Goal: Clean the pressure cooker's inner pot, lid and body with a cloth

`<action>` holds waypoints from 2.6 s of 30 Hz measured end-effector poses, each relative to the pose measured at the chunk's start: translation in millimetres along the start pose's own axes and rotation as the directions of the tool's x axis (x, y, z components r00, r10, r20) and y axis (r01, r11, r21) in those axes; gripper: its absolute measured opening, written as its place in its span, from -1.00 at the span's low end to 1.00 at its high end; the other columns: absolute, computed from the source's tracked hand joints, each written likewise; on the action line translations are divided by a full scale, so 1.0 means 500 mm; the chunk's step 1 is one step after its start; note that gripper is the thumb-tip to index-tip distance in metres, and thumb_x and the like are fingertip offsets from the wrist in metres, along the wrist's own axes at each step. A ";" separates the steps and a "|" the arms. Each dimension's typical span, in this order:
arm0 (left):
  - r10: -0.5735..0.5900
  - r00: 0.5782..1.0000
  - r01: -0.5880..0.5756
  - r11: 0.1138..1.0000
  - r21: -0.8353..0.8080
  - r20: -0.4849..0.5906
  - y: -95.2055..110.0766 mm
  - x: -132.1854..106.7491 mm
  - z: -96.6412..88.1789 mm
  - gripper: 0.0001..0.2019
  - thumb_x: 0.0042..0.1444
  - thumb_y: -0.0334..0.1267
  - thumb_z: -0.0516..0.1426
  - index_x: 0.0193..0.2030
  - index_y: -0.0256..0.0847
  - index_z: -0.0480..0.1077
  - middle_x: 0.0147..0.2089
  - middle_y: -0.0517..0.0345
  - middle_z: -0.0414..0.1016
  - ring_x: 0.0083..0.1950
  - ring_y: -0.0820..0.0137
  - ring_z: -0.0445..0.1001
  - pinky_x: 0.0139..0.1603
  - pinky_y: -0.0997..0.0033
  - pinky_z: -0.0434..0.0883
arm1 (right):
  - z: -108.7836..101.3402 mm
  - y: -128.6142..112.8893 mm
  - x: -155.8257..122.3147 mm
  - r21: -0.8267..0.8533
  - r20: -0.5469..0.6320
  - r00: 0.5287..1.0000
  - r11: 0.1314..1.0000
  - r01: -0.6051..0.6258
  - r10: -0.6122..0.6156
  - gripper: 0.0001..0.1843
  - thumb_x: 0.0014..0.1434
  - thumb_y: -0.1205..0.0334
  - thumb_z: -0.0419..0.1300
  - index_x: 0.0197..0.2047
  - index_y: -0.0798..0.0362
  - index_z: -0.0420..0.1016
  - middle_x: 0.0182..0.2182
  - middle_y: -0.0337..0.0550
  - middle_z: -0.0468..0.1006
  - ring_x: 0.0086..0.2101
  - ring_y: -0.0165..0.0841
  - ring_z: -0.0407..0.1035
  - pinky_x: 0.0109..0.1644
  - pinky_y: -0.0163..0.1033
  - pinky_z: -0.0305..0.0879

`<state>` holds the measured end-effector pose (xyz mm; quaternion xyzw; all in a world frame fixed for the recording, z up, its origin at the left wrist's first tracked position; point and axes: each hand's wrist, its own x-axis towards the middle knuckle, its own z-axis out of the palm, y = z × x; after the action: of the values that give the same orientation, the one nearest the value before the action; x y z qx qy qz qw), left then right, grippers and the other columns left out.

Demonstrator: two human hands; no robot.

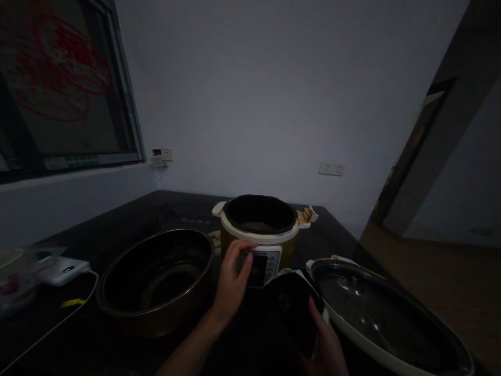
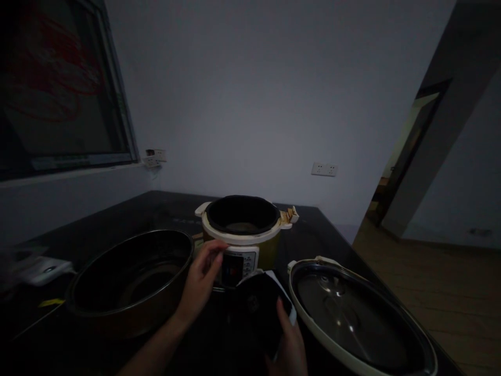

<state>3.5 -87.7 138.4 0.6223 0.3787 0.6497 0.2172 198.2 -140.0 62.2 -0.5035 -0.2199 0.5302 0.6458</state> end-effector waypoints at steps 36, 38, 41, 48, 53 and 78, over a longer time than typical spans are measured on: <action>0.144 0.988 -0.116 0.928 0.355 -0.054 -0.113 0.083 -0.114 -0.69 0.31 -0.16 0.00 0.15 -0.05 0.33 0.25 0.00 0.32 0.30 0.22 0.24 0.34 -0.03 0.16 | 0.247 -0.028 0.072 -0.109 0.125 0.761 0.753 0.649 -0.637 -0.32 0.28 -0.06 0.03 0.37 0.06 0.09 0.38 0.00 0.10 0.36 -0.26 -0.07 0.42 -0.02 -0.19; 0.170 0.985 -0.144 0.918 0.370 -0.037 -0.107 0.083 -0.108 -0.70 0.32 -0.17 -0.01 0.15 -0.05 0.33 0.24 0.00 0.33 0.29 0.22 0.25 0.32 -0.02 0.19 | 0.244 -0.028 0.076 -0.143 0.151 0.724 0.709 0.690 -0.673 -0.36 0.30 -0.02 0.02 0.37 0.04 0.08 0.38 -0.01 0.08 0.36 -0.26 -0.09 0.42 0.01 -0.21; 0.213 0.977 -0.204 0.885 0.418 0.026 -0.090 0.088 -0.092 -0.70 0.32 -0.21 -0.02 0.14 -0.05 0.34 0.23 0.02 0.34 0.29 0.22 0.25 0.31 -0.01 0.19 | 0.236 -0.042 0.103 -0.238 0.182 0.664 0.623 0.745 -0.725 -0.40 0.32 0.02 0.01 0.35 0.04 0.09 0.35 0.02 0.13 0.34 -0.25 -0.04 0.40 0.05 -0.15; 0.239 0.960 -0.279 0.826 0.490 0.144 -0.090 0.103 -0.061 -0.68 0.33 -0.26 -0.04 0.17 -0.12 0.32 0.25 0.01 0.37 0.34 0.25 0.22 0.38 -0.04 0.10 | 0.213 -0.128 0.176 -0.595 0.307 0.564 0.308 0.743 -0.767 -0.49 0.30 0.07 -0.06 0.15 0.23 0.39 0.11 0.19 0.41 0.20 -0.13 0.17 0.31 0.05 0.05; 0.284 0.944 -0.331 0.787 0.521 0.170 -0.101 0.099 -0.064 -0.67 0.33 -0.29 -0.05 0.19 -0.14 0.31 0.26 0.00 0.37 0.37 0.26 0.21 0.42 -0.10 -0.01 | 0.216 -0.164 0.207 -0.707 0.369 0.560 0.167 0.687 -0.742 -0.53 0.26 0.12 -0.05 0.04 0.23 0.49 0.00 0.25 0.50 0.11 -0.03 0.27 0.21 0.09 0.17; 0.222 0.966 -0.257 0.855 0.449 0.131 -0.097 0.086 -0.053 -0.63 0.33 -0.29 -0.05 0.24 -0.08 0.27 0.39 0.01 0.22 0.46 0.28 0.04 0.43 -0.11 -0.03 | 0.245 -0.045 0.143 -0.253 0.088 0.672 0.636 0.730 -0.736 -0.36 0.29 0.08 -0.01 0.38 0.11 0.09 0.36 0.03 0.15 0.34 -0.27 0.00 0.41 -0.01 -0.15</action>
<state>-37.0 -31.3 130.7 0.7222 0.4337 0.5388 -0.0059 132.8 -22.6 112.8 -0.4592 -0.4668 0.1825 0.7335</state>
